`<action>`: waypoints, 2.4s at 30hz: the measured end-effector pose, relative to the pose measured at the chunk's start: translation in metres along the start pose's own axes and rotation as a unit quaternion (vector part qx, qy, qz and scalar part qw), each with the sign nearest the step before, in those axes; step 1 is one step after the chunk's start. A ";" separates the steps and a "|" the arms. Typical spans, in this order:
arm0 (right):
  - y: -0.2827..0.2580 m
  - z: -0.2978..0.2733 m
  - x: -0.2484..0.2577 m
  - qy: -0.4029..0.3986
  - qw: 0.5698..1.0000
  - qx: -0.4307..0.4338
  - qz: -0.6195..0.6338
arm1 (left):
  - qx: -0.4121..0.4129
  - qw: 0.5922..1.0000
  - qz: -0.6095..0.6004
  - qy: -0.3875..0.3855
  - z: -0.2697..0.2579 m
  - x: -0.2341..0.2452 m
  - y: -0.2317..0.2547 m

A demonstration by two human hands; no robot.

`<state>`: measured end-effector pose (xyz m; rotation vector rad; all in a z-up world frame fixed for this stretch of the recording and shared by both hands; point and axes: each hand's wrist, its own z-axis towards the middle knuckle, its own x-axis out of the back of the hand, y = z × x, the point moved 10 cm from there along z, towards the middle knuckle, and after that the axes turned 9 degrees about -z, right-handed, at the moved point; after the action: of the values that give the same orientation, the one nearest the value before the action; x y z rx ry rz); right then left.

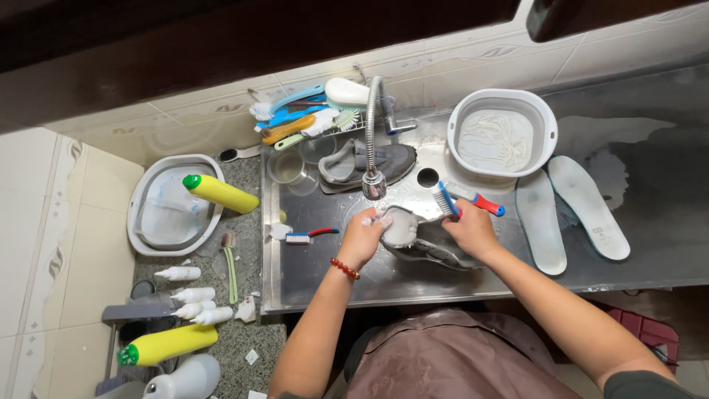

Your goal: Cleaning a pair of sneakers in a sink using brushes and soap.

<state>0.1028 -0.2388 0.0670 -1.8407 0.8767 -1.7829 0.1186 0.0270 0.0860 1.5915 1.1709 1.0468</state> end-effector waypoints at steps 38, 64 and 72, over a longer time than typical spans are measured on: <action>-0.040 -0.002 -0.021 -0.025 0.993 0.076 -0.081 | 0.124 0.725 -0.677 0.038 -0.054 0.002 -0.136; -0.123 -0.101 -0.096 0.076 0.993 0.083 -0.023 | 0.189 0.732 -0.654 -0.043 -0.052 -0.016 -0.116; -0.112 -0.100 -0.099 0.072 0.997 0.023 -0.022 | 0.198 0.735 -0.647 -0.045 -0.056 -0.016 -0.133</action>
<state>0.0225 -0.0786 0.0820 -1.7329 0.8449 -1.9658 0.0309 0.0441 -0.0281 0.6585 2.0022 -0.2330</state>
